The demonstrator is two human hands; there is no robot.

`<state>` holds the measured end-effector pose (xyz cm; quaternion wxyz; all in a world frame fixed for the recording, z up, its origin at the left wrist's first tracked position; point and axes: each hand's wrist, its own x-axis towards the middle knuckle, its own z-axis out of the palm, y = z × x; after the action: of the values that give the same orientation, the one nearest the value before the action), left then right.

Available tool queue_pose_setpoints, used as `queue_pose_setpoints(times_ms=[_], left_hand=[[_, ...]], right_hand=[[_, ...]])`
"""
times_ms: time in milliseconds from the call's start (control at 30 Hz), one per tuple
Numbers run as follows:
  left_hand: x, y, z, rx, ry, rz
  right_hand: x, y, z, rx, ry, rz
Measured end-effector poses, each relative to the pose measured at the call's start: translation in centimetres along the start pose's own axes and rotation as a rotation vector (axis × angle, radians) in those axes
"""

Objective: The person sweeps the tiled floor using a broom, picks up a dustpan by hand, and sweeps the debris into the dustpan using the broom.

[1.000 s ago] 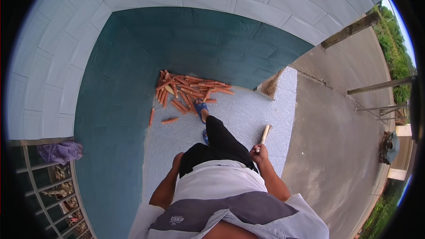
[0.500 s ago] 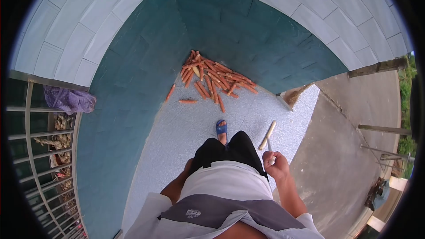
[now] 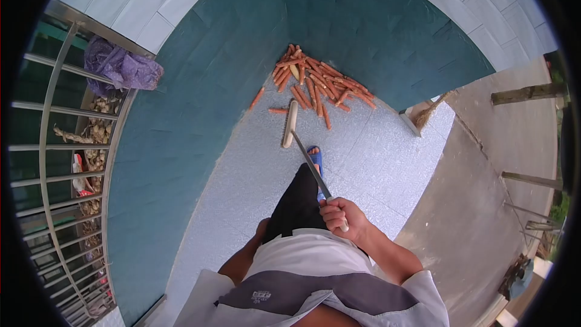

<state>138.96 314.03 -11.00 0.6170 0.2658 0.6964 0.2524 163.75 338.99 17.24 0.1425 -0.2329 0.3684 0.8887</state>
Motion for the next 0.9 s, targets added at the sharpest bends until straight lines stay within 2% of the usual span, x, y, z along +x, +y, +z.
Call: queue_pose_setpoints(times_ms=[133, 267, 367, 433, 467, 500, 533, 600, 667, 733, 767, 833, 867, 900], left_hand=[[-3.3, -2.6, -3.7, 0.015, 0.019, 0.006], [-4.6, -4.7, -8.2, 0.073, -0.013, -0.005], [-5.9, -6.3, -15.2, 0.135, -0.044, -0.039], [-7.1, -6.8, -19.1, 0.157, -0.054, -0.072], [-7.1, -6.9, -20.7, 0.165, -0.053, -0.083], [-7.2, -6.8, -22.0, 0.171, -0.051, -0.097], [-9.2, -0.1, -21.9, 0.717, 0.07, 0.073], [-9.4, 3.3, -24.4, 0.763, 0.015, 0.044], [-8.8, 4.0, -26.4, 0.813, -0.036, 0.022], [-7.2, 3.9, -27.8, 0.893, -0.128, -0.19], [-6.3, 3.5, -28.1, 0.899, -0.133, -0.179], [-3.2, 2.1, -27.9, 0.833, 0.06, 0.055], [-1.2, 1.5, -28.2, 1.129, -0.122, 0.362], [-0.6, 2.7, -27.5, 1.131, -0.126, 0.375]], right_hand=[[6.5, 2.1, -1.5, -0.081, 0.004, 0.101], [15.5, 2.4, -2.9, -0.022, -0.059, 0.227], [22.4, 0.4, -4.8, -0.047, -0.011, 0.163], [24.7, -0.7, -6.0, 0.022, 0.101, 0.041], [25.2, -1.7, -7.5, 0.122, 0.046, 0.019], [24.6, -2.6, -9.3, 0.223, -0.008, -0.001], [23.0, -2.9, -10.2, 0.264, -0.033, -0.024], [17.8, -1.7, -11.2, 0.356, -0.058, -0.096], [13.1, 0.5, -12.7, 0.421, -0.085, -0.168], [10.1, 2.3, -16.1, 0.347, -0.082, -0.349], [8.7, 3.5, -17.4, 0.331, -0.102, -0.386], [7.9, 6.0, -18.1, 0.31, -0.139, -0.436], [7.8, 7.8, -17.0, 0.248, -0.08, -0.457], [7.8, 9.6, -16.0, 0.189, -0.016, -0.476]])
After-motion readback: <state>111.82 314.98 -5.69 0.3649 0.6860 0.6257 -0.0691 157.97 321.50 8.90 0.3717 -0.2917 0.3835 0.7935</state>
